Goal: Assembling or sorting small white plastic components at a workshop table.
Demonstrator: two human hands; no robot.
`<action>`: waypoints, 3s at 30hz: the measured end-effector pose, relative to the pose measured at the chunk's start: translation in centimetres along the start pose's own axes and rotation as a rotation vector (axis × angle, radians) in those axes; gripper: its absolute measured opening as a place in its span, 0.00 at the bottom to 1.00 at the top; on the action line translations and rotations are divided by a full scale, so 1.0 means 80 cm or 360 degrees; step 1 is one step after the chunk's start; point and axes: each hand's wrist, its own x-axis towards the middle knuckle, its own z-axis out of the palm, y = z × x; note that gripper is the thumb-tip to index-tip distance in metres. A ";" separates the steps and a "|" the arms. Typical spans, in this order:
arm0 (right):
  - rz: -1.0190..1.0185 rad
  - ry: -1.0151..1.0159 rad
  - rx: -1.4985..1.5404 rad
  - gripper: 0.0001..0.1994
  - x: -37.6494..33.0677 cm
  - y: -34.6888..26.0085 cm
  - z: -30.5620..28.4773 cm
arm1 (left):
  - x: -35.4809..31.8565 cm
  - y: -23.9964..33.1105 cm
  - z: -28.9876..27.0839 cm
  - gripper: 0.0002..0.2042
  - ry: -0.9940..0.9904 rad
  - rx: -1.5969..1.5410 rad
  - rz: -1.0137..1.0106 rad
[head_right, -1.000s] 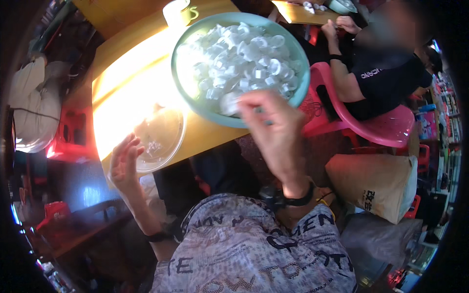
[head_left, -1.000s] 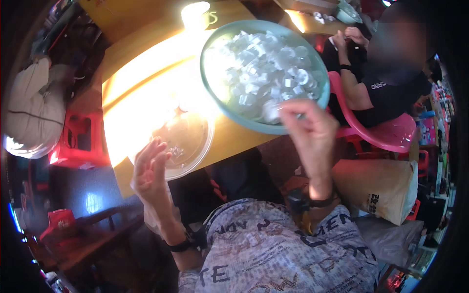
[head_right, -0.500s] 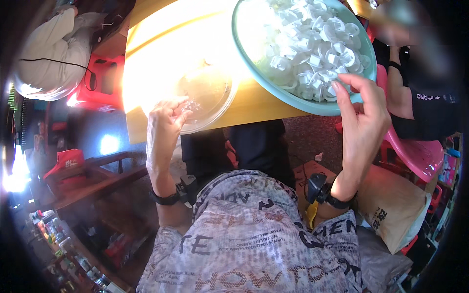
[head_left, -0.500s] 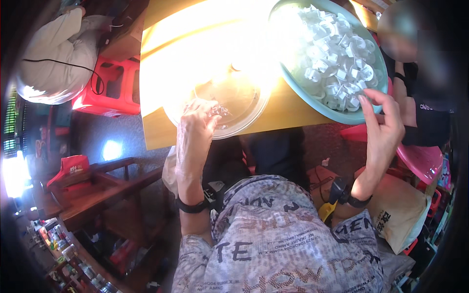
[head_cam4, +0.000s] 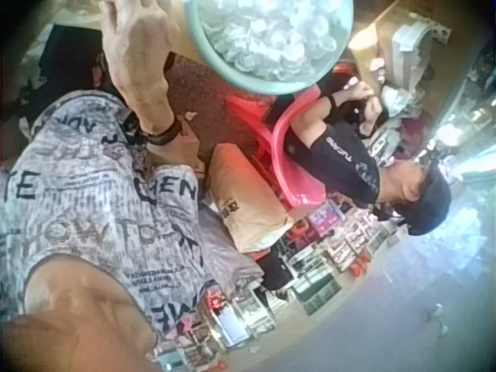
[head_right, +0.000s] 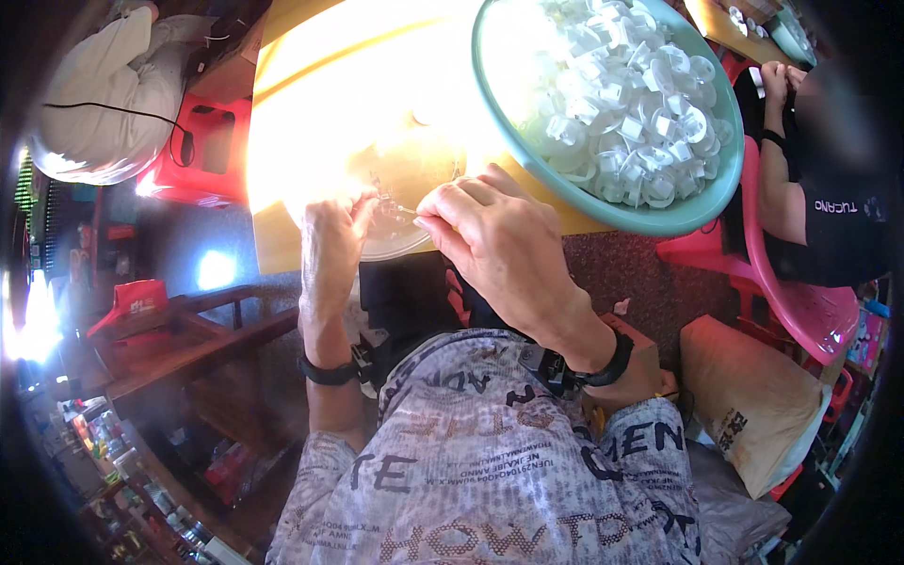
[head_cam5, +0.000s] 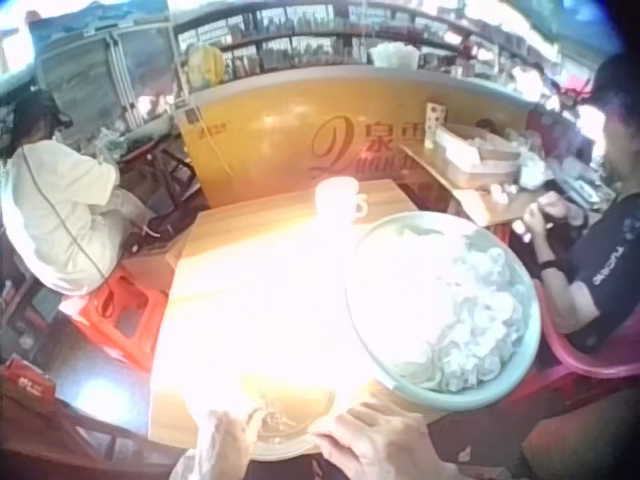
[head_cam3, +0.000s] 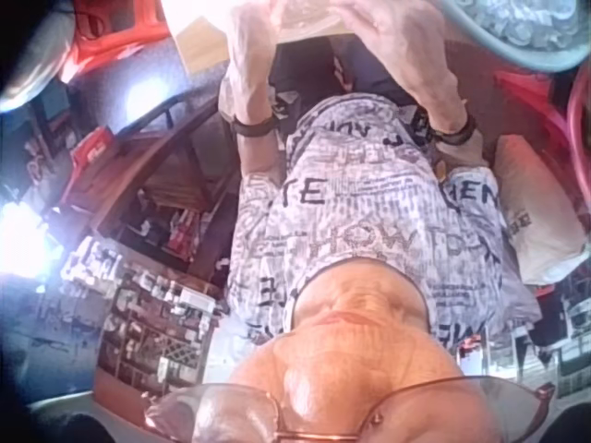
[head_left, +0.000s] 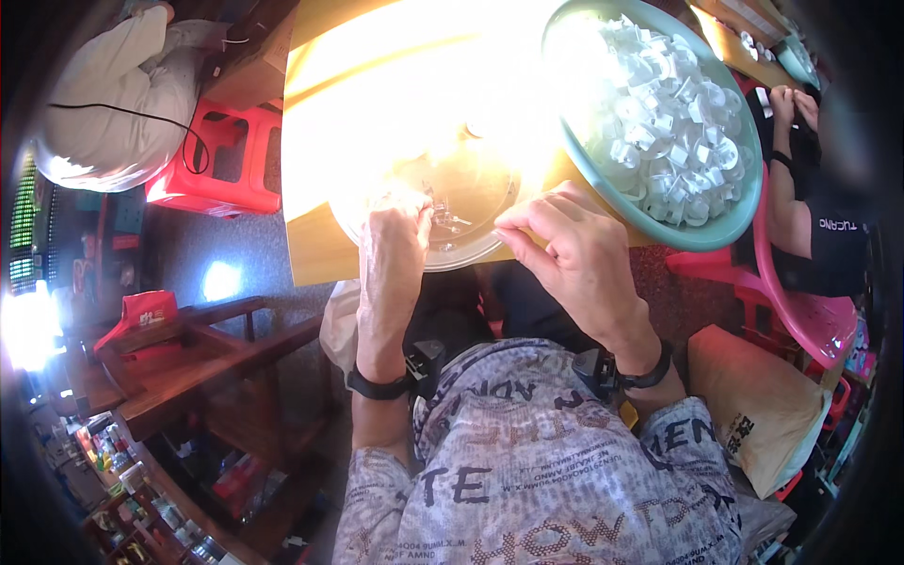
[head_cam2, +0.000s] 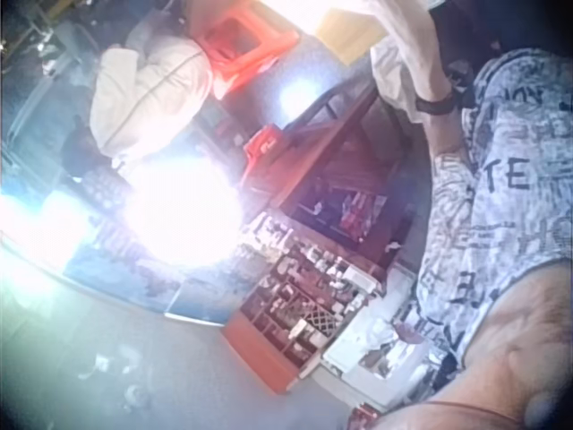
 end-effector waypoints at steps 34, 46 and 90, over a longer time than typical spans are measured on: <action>-0.0212 0.0413 0.0286 0.11 0.025 -0.002 0.062 | -0.015 0.031 -0.012 0.02 -0.0232 -0.2824 -0.0795; -0.0208 0.0432 0.0358 0.09 0.021 0.004 0.055 | -0.017 0.023 -0.013 0.06 0.0003 -0.2228 -0.0519; 0.0232 0.0071 0.1104 0.04 0.021 -0.026 0.052 | -0.045 0.008 -0.023 0.02 0.0424 -0.2537 -0.0603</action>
